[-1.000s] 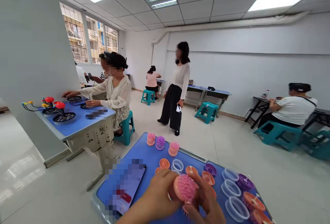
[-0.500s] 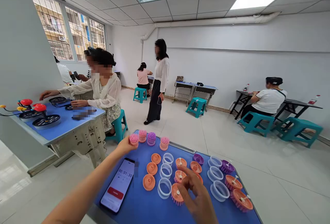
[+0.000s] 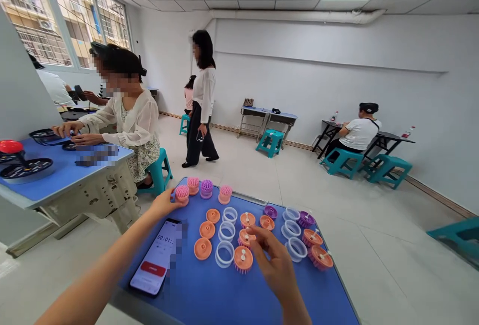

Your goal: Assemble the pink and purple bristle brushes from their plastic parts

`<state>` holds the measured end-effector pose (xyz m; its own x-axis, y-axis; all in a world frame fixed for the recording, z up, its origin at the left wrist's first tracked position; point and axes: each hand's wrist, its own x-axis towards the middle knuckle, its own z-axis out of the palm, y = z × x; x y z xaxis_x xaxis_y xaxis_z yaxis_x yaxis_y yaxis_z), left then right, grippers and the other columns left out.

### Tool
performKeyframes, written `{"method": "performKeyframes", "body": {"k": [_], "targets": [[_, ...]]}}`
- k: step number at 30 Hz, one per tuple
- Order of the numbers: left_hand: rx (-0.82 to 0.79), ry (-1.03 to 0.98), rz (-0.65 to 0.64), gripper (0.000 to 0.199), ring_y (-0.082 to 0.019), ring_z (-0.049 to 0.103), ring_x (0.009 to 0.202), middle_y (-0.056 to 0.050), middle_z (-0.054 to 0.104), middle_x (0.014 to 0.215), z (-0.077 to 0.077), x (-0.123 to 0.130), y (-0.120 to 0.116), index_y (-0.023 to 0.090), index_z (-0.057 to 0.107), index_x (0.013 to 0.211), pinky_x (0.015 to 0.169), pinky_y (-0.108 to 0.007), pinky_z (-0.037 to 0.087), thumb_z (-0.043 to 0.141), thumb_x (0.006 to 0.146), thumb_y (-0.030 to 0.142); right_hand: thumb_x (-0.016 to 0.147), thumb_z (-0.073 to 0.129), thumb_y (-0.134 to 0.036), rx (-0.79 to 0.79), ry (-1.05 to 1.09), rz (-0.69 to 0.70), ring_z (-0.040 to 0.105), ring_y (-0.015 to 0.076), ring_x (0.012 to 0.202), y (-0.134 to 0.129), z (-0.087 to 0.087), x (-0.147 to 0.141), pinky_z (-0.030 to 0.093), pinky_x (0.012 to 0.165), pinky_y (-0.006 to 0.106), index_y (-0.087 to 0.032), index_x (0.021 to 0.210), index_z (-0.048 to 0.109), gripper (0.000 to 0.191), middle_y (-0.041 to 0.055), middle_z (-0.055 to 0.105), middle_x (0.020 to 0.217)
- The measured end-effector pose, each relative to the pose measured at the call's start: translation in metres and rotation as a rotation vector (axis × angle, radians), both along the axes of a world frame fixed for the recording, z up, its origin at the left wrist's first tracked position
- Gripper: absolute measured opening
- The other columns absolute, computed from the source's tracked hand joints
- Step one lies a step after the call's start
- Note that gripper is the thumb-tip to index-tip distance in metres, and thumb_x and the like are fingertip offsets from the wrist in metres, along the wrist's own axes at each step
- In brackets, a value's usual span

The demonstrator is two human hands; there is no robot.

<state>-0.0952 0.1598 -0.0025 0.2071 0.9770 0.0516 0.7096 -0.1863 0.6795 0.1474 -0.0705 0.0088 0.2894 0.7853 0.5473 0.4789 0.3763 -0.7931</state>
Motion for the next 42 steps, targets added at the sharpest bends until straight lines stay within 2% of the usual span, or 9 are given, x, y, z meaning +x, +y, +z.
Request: {"method": "performKeyframes", "body": {"k": [4,7,11,15,21,25,31,36,42], "targets": [[0.119,0.052,0.009,0.053,-0.032,0.052,0.114,-0.014,0.056,0.124,0.017,-0.005,-0.038,0.013,0.050,0.119,0.095,-0.043,0.040,0.056,0.071,0.037,0.083,0.055,-0.027,0.018,0.045,-0.083,0.062,0.0160,0.064,0.000,0.002,0.006,0.053,0.057,0.026,-0.020,0.096,0.065,0.018,0.0051,0.068,0.077],[0.384,-0.062,-0.085,0.038,-0.025,0.060,0.100,-0.007,0.065,0.110,0.016,0.001,-0.084,0.021,0.057,0.109,0.090,-0.038,0.046,0.050,0.078,0.041,0.083,0.054,-0.026,0.008,0.092,-0.117,0.062,0.0156,0.064,0.001,0.002,0.009,0.052,0.058,0.026,-0.019,0.093,0.065,0.016,0.0038,0.067,0.074],[0.523,-0.230,-0.247,0.026,-0.021,0.065,0.088,-0.005,0.070,0.094,-0.006,0.028,-0.145,0.022,0.064,0.095,0.081,-0.033,0.053,0.051,0.081,0.040,0.083,0.053,-0.026,-0.007,0.125,-0.111,0.061,0.0154,0.062,0.003,0.003,0.010,0.050,0.057,0.026,-0.019,0.089,0.064,0.014,0.0029,0.066,0.071],[0.593,-0.281,-0.286,0.020,-0.019,0.066,0.087,-0.006,0.070,0.092,-0.030,0.057,-0.177,0.023,0.065,0.094,0.077,-0.030,0.056,0.052,0.082,0.031,0.083,0.053,-0.026,-0.042,0.080,-0.120,0.058,0.0139,0.058,-0.003,-0.004,0.012,0.048,0.054,0.024,-0.018,0.086,0.064,0.014,0.0022,0.064,0.069],[0.686,-0.308,-0.236,0.017,-0.019,0.065,0.083,-0.006,0.068,0.088,-0.048,0.065,-0.183,0.022,0.064,0.094,0.073,-0.031,0.055,0.052,0.082,0.025,0.081,0.057,-0.028,-0.157,0.018,-0.192,0.058,0.0145,0.055,-0.033,-0.039,0.020,0.050,0.052,0.024,-0.016,0.083,0.064,0.014,0.0027,0.064,0.066],[0.629,-0.309,-0.161,0.017,-0.020,0.064,0.081,-0.007,0.067,0.088,-0.054,0.061,-0.180,0.020,0.062,0.093,0.071,-0.034,0.054,0.051,0.083,0.027,0.079,0.057,-0.024,-0.203,-0.077,-0.187,0.056,0.0140,0.054,-0.041,-0.053,0.016,0.049,0.052,0.025,-0.017,0.086,0.062,0.011,0.0028,0.063,0.070],[0.441,-0.304,-0.119,0.022,-0.021,0.061,0.076,-0.008,0.066,0.090,-0.058,0.060,-0.175,0.018,0.058,0.096,0.068,-0.036,0.052,0.050,0.081,0.033,0.070,0.061,-0.018,-0.264,-0.128,-0.186,0.054,0.0156,0.060,-0.028,-0.062,0.003,0.049,0.054,0.028,-0.019,0.105,0.057,0.035,0.0061,0.060,0.089],[0.398,-0.168,-0.141,0.045,-0.028,0.056,0.097,-0.009,0.065,0.102,-0.055,0.069,-0.167,0.019,0.053,0.112,0.085,-0.043,0.045,0.063,0.071,0.033,0.063,0.068,-0.016,-0.371,-0.112,-0.172,0.054,0.0163,0.062,-0.019,-0.063,-0.002,0.050,0.061,0.034,-0.020,0.113,0.053,0.052,0.0066,0.059,0.097],[0.314,0.059,-0.190,0.068,-0.032,0.044,0.115,-0.009,0.059,0.121,-0.044,0.085,-0.165,0.018,0.043,0.126,0.094,-0.046,0.035,0.069,0.064,0.030,0.063,0.067,-0.014,-0.389,-0.076,-0.166,0.054,0.0152,0.062,-0.015,-0.065,-0.001,0.049,0.064,0.034,-0.020,0.115,0.051,0.055,0.0066,0.060,0.102]]}}
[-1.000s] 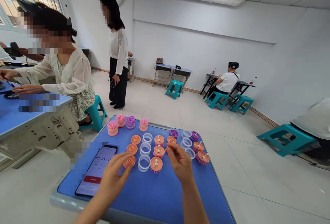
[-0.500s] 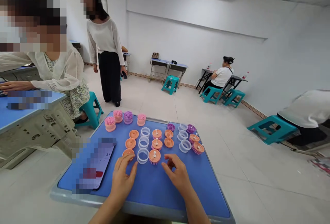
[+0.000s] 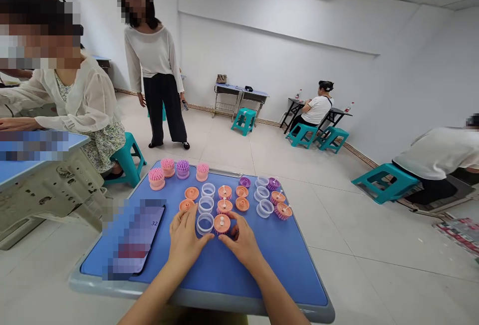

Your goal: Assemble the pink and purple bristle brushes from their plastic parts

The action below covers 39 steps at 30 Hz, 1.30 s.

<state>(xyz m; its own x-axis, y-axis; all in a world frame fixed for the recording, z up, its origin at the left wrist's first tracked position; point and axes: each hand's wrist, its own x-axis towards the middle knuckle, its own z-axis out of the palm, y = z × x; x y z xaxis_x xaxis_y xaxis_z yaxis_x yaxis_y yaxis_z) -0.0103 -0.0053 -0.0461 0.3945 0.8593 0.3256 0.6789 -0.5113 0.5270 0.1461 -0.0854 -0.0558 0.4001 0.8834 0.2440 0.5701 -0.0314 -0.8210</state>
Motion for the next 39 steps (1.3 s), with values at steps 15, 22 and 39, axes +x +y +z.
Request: {"method": "performKeyframes", "body": {"k": [15,22,39], "targets": [[0.010,0.105,-0.028,0.048,-0.031,0.051,0.113,-0.014,0.064,0.112,0.001,0.006,0.000,0.015,0.053,0.118,0.095,-0.047,0.032,0.062,0.071,0.021,0.063,0.067,-0.013,0.044,-0.104,0.001,0.060,0.0262,0.089,0.004,-0.006,-0.005,0.050,0.077,0.039,-0.018,0.105,0.055,0.045,0.0090,0.063,0.099],[-0.153,-0.271,-0.149,0.042,-0.028,0.055,0.109,-0.009,0.063,0.111,-0.006,0.002,0.001,0.019,0.049,0.108,0.097,-0.049,0.037,0.062,0.068,0.024,0.066,0.062,-0.013,0.223,0.135,0.027,0.059,0.0229,0.093,-0.003,0.003,-0.007,0.048,0.084,0.038,-0.020,0.105,0.053,0.041,0.0065,0.061,0.099],[-0.588,-0.626,-0.315,0.034,-0.022,0.060,0.084,-0.003,0.061,0.084,0.012,0.000,-0.006,0.018,0.052,0.081,0.080,-0.036,0.048,0.073,0.055,0.022,0.059,0.076,-0.037,0.150,0.830,0.247,0.060,0.0225,0.086,-0.016,0.016,-0.001,0.049,0.074,0.035,-0.025,0.107,0.056,0.054,0.0050,0.065,0.096]]}}
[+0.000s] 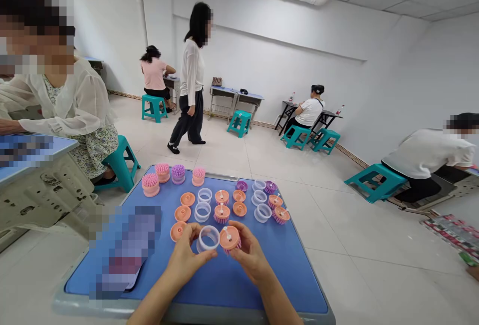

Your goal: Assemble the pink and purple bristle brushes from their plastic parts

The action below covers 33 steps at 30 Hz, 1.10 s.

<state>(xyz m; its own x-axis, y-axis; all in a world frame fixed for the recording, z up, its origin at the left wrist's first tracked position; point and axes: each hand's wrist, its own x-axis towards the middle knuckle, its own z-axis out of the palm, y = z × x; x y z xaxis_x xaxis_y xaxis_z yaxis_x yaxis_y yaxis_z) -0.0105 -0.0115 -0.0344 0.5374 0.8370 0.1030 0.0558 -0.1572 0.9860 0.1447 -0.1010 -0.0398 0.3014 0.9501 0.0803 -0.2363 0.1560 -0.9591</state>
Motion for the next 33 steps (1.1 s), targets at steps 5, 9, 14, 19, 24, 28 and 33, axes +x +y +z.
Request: {"method": "performKeyframes", "body": {"k": [5,9,14,19,24,28,33], "targets": [[-0.048,-0.054,-0.053,0.038,-0.023,0.058,0.093,-0.006,0.059,0.095,0.001,-0.002,-0.002,0.017,0.054,0.094,0.086,-0.036,0.046,0.069,0.061,0.028,0.062,0.074,-0.033,0.021,-0.013,-0.026,0.059,0.0174,0.077,-0.001,0.004,0.000,0.048,0.069,0.029,-0.025,0.097,0.054,0.041,0.0020,0.061,0.090],[-0.103,-0.047,-0.116,0.042,-0.021,0.059,0.091,-0.007,0.059,0.102,0.002,-0.002,-0.004,0.018,0.052,0.103,0.081,-0.033,0.049,0.065,0.065,0.029,0.062,0.072,-0.031,0.022,-0.061,-0.039,0.057,0.0172,0.074,-0.002,0.009,-0.001,0.048,0.068,0.029,-0.024,0.097,0.055,0.039,0.0019,0.060,0.086],[-0.060,0.022,-0.143,0.047,-0.022,0.059,0.095,-0.009,0.058,0.110,0.001,-0.003,-0.006,0.018,0.049,0.111,0.084,-0.035,0.049,0.060,0.068,0.034,0.063,0.069,-0.026,0.015,-0.130,-0.033,0.059,0.0194,0.080,-0.004,0.005,0.000,0.050,0.071,0.032,-0.023,0.102,0.057,0.042,0.0037,0.061,0.091],[-0.022,0.057,-0.133,0.040,-0.021,0.060,0.089,-0.008,0.058,0.106,0.002,-0.003,-0.007,0.019,0.050,0.105,0.081,-0.035,0.051,0.060,0.067,0.030,0.066,0.067,-0.020,0.092,-0.232,-0.021,0.059,0.0211,0.090,-0.004,0.002,0.001,0.050,0.080,0.035,-0.025,0.105,0.059,0.040,0.0051,0.058,0.102],[-0.066,0.024,-0.150,0.039,-0.021,0.061,0.085,-0.007,0.060,0.102,-0.001,-0.003,-0.007,0.019,0.052,0.100,0.078,-0.034,0.052,0.064,0.064,0.029,0.068,0.064,-0.016,0.167,-0.322,-0.020,0.058,0.0215,0.093,-0.004,0.003,0.000,0.050,0.081,0.033,-0.025,0.106,0.060,0.040,0.0052,0.056,0.103],[-0.071,0.008,-0.156,0.040,-0.021,0.062,0.082,-0.007,0.061,0.099,-0.003,-0.003,-0.006,0.019,0.053,0.100,0.076,-0.033,0.052,0.064,0.063,0.030,0.067,0.061,-0.012,0.180,-0.358,-0.009,0.058,0.0205,0.091,-0.004,0.004,0.000,0.050,0.079,0.032,-0.025,0.107,0.060,0.042,0.0046,0.055,0.101],[-0.073,0.027,-0.164,0.041,-0.021,0.063,0.081,-0.007,0.063,0.097,0.001,-0.002,-0.005,0.018,0.054,0.100,0.075,-0.033,0.052,0.064,0.063,0.032,0.067,0.058,-0.008,0.161,-0.383,0.004,0.057,0.0194,0.089,-0.006,0.011,-0.001,0.050,0.079,0.031,-0.025,0.105,0.061,0.042,0.0039,0.055,0.100]]}}
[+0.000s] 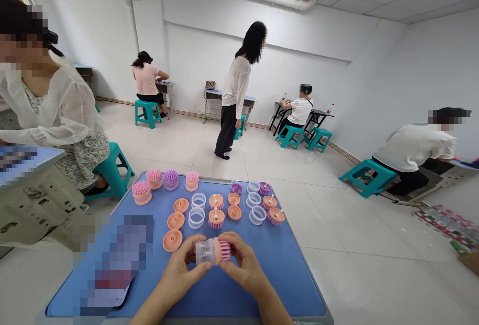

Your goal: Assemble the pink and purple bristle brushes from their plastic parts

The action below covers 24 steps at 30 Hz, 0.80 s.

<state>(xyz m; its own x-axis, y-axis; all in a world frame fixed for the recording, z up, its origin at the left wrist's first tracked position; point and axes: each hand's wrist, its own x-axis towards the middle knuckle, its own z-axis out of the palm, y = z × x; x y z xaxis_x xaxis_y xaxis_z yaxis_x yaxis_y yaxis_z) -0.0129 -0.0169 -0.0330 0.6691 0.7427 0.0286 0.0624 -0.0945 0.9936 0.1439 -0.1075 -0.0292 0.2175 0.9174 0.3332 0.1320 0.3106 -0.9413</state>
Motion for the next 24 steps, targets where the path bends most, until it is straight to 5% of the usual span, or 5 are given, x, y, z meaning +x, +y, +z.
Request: {"method": "performKeyframes", "body": {"k": [12,18,24], "targets": [[-0.025,0.067,-0.041,0.038,-0.016,0.056,0.065,0.000,0.061,0.072,0.0047,0.0024,0.0005,0.016,0.054,0.097,0.060,-0.025,0.046,0.060,0.065,0.036,0.068,0.058,-0.008,-0.027,-0.056,0.020,0.058,0.0188,0.090,-0.0005,0.0001,-0.0010,0.049,0.079,0.031,-0.024,0.106,0.058,0.042,0.0032,0.055,0.101],[0.066,0.198,-0.108,0.033,-0.013,0.047,0.048,0.003,0.051,0.058,0.0062,0.0032,0.0029,0.019,0.049,0.069,0.050,-0.023,0.037,0.039,0.080,0.048,0.070,0.058,-0.009,-0.048,-0.150,-0.012,0.057,0.0186,0.088,-0.0003,0.0009,-0.0036,0.050,0.074,0.029,-0.024,0.107,0.058,0.040,0.0037,0.056,0.100],[0.171,0.256,-0.059,0.033,-0.015,0.046,0.055,0.003,0.048,0.058,0.0014,0.0055,0.0041,0.020,0.045,0.066,0.053,-0.024,0.034,0.036,0.081,0.048,0.073,0.059,-0.014,-0.075,-0.222,-0.051,0.059,0.0189,0.085,0.0020,-0.0026,-0.0041,0.050,0.069,0.028,-0.022,0.109,0.057,0.037,0.0055,0.058,0.099]]}}
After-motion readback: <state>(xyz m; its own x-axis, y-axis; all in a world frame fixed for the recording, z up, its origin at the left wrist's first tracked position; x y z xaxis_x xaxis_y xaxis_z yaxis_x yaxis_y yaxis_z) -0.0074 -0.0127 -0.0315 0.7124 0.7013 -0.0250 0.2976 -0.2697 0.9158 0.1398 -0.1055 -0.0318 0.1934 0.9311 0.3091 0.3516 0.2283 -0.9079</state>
